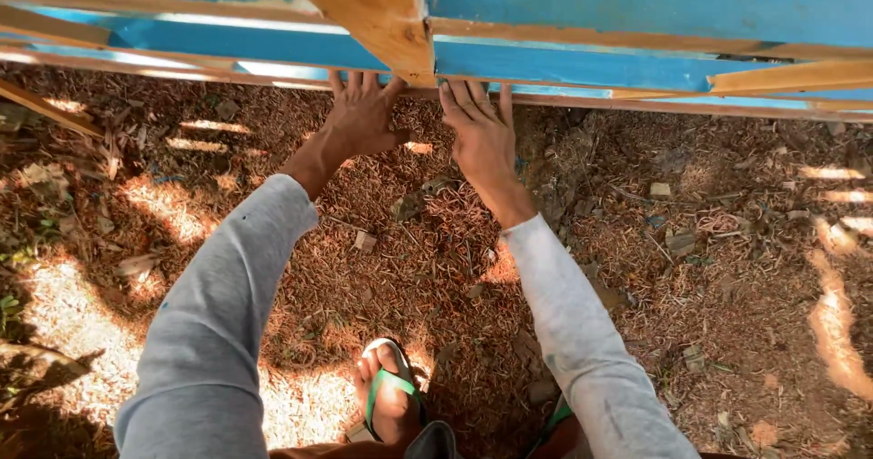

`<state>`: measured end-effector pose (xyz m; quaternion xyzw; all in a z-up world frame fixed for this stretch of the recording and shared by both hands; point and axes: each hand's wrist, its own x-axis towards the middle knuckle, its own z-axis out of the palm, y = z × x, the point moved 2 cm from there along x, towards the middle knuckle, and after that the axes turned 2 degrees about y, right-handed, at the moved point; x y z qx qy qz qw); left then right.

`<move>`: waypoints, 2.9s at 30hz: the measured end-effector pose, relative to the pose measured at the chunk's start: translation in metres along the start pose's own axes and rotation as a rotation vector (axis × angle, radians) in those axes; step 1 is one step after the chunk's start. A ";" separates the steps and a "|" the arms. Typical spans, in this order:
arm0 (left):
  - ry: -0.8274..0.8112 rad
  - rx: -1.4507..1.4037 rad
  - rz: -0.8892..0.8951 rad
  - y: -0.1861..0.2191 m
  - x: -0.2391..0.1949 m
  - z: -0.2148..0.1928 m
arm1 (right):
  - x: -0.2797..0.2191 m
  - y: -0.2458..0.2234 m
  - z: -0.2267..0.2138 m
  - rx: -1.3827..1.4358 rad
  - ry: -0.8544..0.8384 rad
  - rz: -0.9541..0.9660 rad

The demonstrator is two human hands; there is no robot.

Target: Sand the wooden frame of a boat hull using a sanding block

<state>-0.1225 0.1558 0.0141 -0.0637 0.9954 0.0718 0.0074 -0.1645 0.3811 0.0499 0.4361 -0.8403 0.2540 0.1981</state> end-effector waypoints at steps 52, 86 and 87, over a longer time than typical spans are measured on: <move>0.247 0.184 0.041 0.029 -0.021 -0.055 | 0.011 0.030 -0.023 0.075 -0.044 -0.380; 0.436 0.513 0.072 0.004 0.025 0.015 | 0.007 0.111 0.063 0.010 -0.113 -0.270; 0.473 0.547 0.079 0.006 0.025 0.018 | 0.001 0.109 0.058 0.043 -0.119 -0.237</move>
